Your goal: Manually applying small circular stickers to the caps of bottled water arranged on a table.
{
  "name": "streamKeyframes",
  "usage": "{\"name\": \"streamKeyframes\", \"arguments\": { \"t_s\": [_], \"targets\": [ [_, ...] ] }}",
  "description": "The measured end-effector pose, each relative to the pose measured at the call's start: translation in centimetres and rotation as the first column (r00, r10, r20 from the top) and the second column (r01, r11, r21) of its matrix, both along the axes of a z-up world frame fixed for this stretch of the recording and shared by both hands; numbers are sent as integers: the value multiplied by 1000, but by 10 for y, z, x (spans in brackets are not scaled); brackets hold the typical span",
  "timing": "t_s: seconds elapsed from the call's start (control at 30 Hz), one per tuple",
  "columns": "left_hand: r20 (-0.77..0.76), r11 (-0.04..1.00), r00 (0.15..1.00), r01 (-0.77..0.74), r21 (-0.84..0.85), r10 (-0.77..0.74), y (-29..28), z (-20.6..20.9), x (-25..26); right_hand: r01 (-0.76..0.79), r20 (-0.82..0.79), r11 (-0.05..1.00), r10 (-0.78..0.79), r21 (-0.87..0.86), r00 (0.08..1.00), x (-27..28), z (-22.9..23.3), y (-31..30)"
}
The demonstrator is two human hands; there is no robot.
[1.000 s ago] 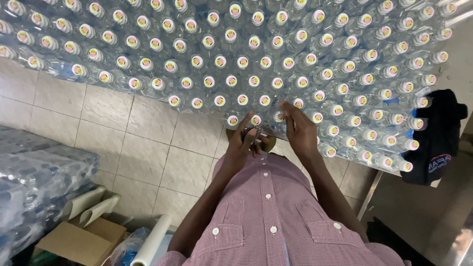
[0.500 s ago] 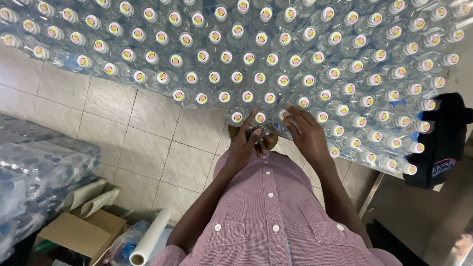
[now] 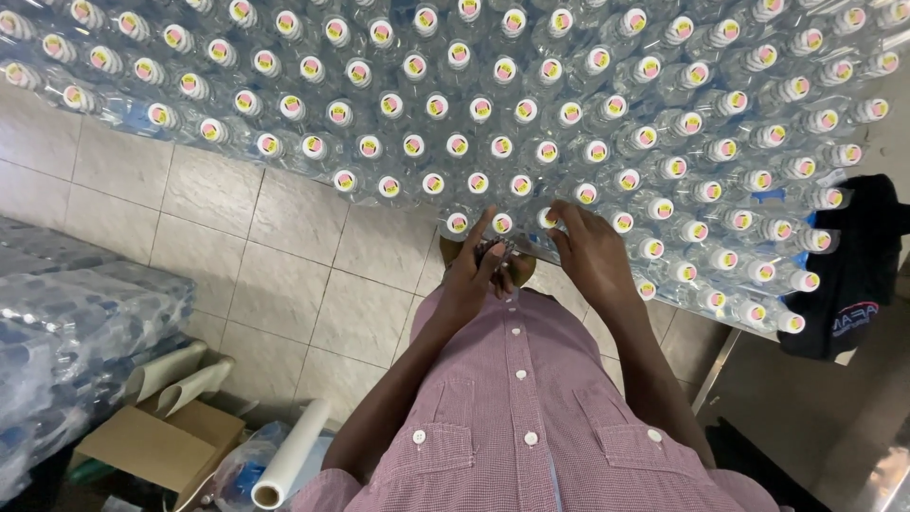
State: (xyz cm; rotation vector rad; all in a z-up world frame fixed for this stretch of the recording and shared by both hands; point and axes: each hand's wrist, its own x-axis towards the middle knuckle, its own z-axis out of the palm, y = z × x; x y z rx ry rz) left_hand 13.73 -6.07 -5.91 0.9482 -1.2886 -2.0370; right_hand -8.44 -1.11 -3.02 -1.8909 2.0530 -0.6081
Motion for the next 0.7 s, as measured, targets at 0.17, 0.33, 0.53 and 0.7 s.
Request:
{"name": "streamKeyframes", "arguments": {
  "t_s": [0.17, 0.33, 0.53, 0.7],
  "targets": [
    [70, 997, 997, 23, -77, -17, 3, 21, 6, 36, 30, 995, -39, 96, 999, 10, 39, 0],
    [51, 997, 998, 24, -74, -20, 17, 46, 12, 37, -66, 972, -54, -233, 996, 5, 44, 32],
    [3, 952, 953, 304, 27, -304, 25, 53, -5, 68, 613, 992, 11, -105, 790, 18, 82, 43],
    [-46, 879, 890, 456, 142, -454, 13, 91, -18, 81, 752, 993, -115, 82, 650, 0, 81, 53]
  ]
}}
